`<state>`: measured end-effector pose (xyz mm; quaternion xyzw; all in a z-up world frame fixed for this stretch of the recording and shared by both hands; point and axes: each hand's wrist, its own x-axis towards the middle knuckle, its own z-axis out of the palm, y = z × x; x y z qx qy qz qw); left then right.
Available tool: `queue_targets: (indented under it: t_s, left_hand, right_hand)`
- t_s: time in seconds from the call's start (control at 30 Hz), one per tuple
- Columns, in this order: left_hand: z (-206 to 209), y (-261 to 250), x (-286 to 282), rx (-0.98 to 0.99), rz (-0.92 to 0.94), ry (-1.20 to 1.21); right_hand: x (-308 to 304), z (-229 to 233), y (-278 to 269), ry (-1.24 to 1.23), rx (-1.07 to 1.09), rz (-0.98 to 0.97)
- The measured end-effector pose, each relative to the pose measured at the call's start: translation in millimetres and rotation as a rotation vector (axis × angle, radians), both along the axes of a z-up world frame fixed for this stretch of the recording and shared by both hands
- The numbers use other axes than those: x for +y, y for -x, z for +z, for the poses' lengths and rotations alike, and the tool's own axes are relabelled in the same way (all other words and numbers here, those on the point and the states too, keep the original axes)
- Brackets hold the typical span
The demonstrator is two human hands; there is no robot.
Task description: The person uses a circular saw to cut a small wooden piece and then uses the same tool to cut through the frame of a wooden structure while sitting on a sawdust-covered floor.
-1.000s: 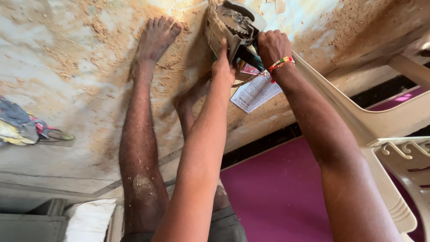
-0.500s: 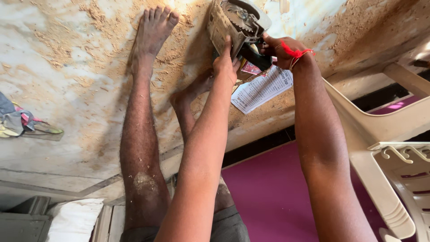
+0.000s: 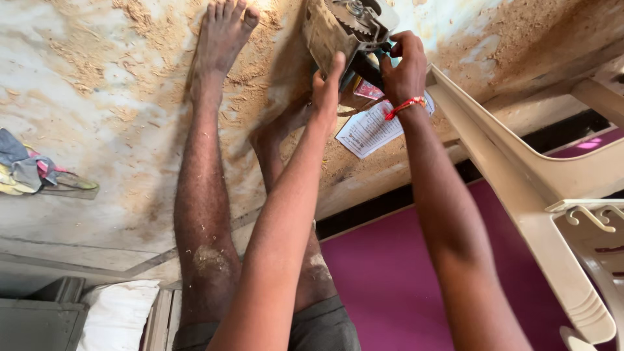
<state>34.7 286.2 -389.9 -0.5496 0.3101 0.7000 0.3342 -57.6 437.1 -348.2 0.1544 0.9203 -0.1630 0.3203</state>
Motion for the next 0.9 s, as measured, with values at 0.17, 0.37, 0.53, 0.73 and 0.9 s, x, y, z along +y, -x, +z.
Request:
queue_targets:
  t_s: [0.17,0.37,0.53,0.73,0.9]
  left_hand:
    - [4.3,-25.3,-5.7,0.273,-0.382,0.01]
    - [-32.2,-51.4,1.4,0.726,-0.93,0.429]
    - [-34.4,-53.2,8.2,0.489,-0.6,0.205]
    - [-27.1,-40.4,6.1,0.244,-0.741,0.006]
    - [-25.9,-39.1,3.9,0.228,-0.721,-0.046]
  right_hand:
    - [-26.8,21.4,-37.7,0.36,0.543,-0.919]
    - [-102.4,-10.6,-75.9,0.508,0.412,-1.252]
    - [-99.2,-3.8,-72.5,0.755,0.263,-1.194]
    - [-9.7,-0.7,-22.8,0.356,-0.048,-1.205]
    - [7.6,-22.4,-19.8,0.627,0.015,-0.999]
